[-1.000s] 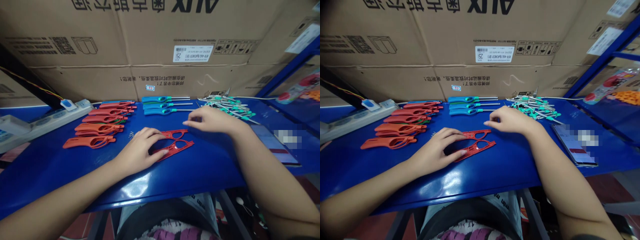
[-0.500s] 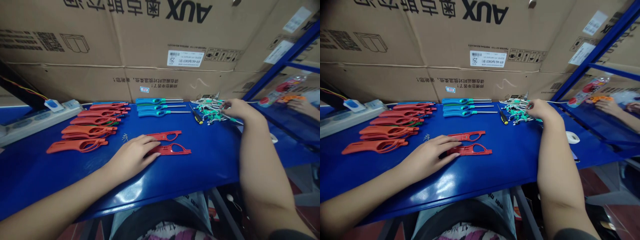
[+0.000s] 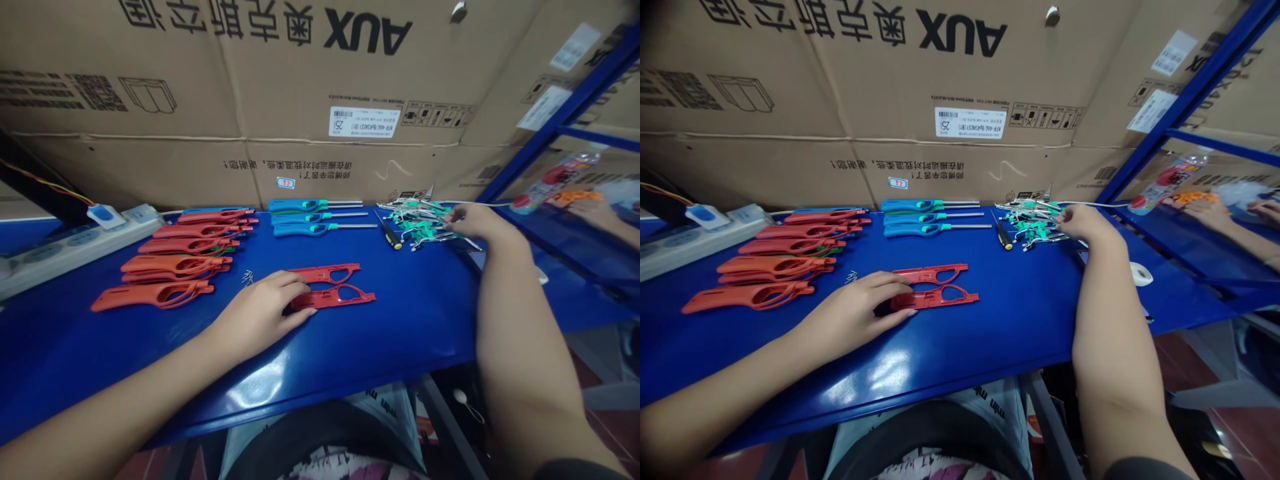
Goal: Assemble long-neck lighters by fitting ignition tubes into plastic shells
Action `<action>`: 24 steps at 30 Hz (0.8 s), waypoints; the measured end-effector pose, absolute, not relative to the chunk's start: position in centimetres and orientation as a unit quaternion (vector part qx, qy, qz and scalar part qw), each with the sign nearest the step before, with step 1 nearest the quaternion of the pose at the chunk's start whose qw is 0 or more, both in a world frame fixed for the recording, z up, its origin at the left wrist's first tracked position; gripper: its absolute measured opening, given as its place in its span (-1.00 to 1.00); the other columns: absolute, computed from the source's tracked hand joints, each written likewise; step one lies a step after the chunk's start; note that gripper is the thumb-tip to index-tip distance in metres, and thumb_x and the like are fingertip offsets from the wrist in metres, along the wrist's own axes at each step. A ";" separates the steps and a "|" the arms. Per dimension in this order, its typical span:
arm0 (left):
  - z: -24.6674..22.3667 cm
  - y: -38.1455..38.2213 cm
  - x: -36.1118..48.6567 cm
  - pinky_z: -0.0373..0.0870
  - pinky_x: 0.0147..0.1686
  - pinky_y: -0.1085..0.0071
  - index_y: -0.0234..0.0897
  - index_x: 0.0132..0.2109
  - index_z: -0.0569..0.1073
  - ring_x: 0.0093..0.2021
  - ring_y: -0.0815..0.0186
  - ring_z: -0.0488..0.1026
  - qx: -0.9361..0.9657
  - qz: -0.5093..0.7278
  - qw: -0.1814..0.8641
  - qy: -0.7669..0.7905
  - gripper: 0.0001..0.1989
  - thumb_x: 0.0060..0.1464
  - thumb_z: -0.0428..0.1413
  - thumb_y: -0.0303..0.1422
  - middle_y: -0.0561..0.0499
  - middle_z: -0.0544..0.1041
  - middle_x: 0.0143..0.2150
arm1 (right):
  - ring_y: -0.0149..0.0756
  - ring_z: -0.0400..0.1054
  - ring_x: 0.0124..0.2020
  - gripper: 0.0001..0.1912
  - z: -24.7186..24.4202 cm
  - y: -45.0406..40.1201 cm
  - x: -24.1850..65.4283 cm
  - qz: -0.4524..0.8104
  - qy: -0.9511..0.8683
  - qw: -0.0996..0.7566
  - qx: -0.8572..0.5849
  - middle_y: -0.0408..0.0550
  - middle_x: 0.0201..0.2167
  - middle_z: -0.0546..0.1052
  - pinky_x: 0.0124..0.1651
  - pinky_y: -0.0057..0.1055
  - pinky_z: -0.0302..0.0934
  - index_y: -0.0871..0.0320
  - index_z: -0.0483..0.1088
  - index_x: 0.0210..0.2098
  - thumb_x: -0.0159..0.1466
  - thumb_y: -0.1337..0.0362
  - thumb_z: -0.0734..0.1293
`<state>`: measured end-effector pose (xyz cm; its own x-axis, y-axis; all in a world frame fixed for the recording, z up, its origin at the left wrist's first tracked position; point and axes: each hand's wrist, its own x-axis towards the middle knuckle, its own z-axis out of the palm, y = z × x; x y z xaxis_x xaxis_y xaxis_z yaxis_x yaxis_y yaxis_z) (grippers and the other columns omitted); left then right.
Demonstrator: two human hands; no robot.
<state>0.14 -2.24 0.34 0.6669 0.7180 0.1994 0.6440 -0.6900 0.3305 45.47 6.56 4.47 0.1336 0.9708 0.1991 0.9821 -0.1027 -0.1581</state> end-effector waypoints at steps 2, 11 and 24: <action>0.5 -2.3 0.2 0.49 0.01 0.17 -0.22 -0.03 0.53 -0.01 0.11 0.51 0.901 0.157 0.127 0.383 -0.81 0.26 0.15 -0.28 -0.09 0.57 -0.02 | -0.32 0.33 -0.47 -0.97 4.9 6.4 45.0 -0.018 -0.623 0.145 -0.769 0.14 -0.43 0.56 -0.32 -0.33 0.15 0.23 0.45 -0.39 0.16 0.37 0.36; 0.7 -2.1 0.1 0.48 0.01 0.15 -0.29 -0.08 0.50 -0.03 0.10 0.49 0.886 0.155 0.152 0.410 -0.84 0.21 0.17 -0.35 -0.13 0.55 -0.05 | -0.23 0.42 -0.25 -0.93 6.4 6.2 41.2 -0.033 -0.617 0.296 -0.728 0.13 -0.24 0.57 -0.09 -0.32 0.24 0.14 0.33 -0.30 0.22 0.33 0.33; 1.1 -1.4 -0.5 0.46 -0.04 0.15 -0.29 -0.19 0.46 -0.06 0.09 0.48 0.886 0.149 0.152 0.413 -0.82 0.23 0.18 -0.24 -0.12 0.52 -0.10 | -0.23 0.43 -0.27 -0.85 5.9 4.1 31.7 0.029 -0.843 0.288 -0.454 -0.02 -0.27 0.56 -0.16 -0.31 0.28 0.13 0.42 -0.19 0.31 0.20 0.31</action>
